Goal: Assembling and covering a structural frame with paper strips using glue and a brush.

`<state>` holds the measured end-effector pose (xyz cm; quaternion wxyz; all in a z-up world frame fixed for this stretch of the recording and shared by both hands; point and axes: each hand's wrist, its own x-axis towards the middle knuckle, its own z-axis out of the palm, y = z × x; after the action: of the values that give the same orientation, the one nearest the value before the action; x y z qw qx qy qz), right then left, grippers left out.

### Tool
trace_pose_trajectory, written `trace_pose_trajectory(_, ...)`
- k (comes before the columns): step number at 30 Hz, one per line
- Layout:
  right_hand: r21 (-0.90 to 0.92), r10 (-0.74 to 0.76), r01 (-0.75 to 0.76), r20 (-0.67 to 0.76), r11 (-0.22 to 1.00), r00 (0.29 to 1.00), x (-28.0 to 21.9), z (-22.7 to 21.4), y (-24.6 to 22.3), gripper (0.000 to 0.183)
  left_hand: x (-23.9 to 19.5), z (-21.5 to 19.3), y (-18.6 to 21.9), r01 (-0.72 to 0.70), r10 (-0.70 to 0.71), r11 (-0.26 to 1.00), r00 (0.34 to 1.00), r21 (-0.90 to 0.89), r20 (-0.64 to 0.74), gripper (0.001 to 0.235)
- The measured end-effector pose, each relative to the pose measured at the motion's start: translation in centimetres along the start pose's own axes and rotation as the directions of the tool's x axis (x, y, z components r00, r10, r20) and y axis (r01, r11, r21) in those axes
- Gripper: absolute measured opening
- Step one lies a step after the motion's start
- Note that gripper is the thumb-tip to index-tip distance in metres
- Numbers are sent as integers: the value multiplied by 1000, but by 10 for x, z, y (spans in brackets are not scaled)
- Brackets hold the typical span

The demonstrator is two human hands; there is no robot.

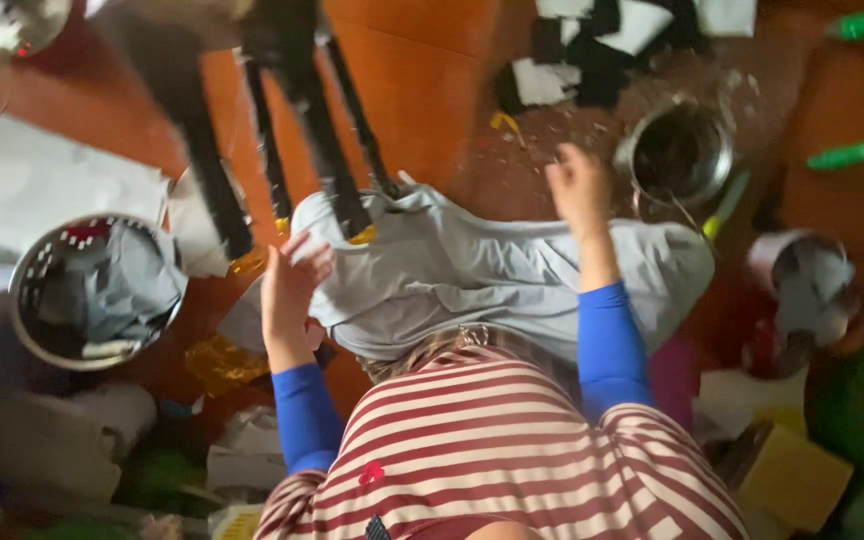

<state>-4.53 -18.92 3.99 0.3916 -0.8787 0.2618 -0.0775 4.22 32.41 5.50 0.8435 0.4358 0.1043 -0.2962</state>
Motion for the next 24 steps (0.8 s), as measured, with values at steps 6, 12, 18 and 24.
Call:
trace_pose_trajectory(6, -737, -49, -225, -330, 637, 943, -46, -115, 75, 24, 19, -11, -23, 32, -7, 971, 995, 235, -104, 52)
trace_pose_trajectory(12, -546, 128, -224, -209, 807, 970, -66, -131, 93, 43, 46, 69, 25, -131, 135, 987, 990, 96, -29, 59)
trace_pose_trajectory(18, -475, 225, -319, -244, 820, 943, -92, -121, 26, 31, 50, 107, 30, -176, 175, 974, 984, 139, 19, 51)
trace_pose_trajectory(24, 559, 478, -390, -13, 732, 878, -84, -24, 58, 24, 30, 121, 26, -214, 210, 933, 977, 290, 48, 32)
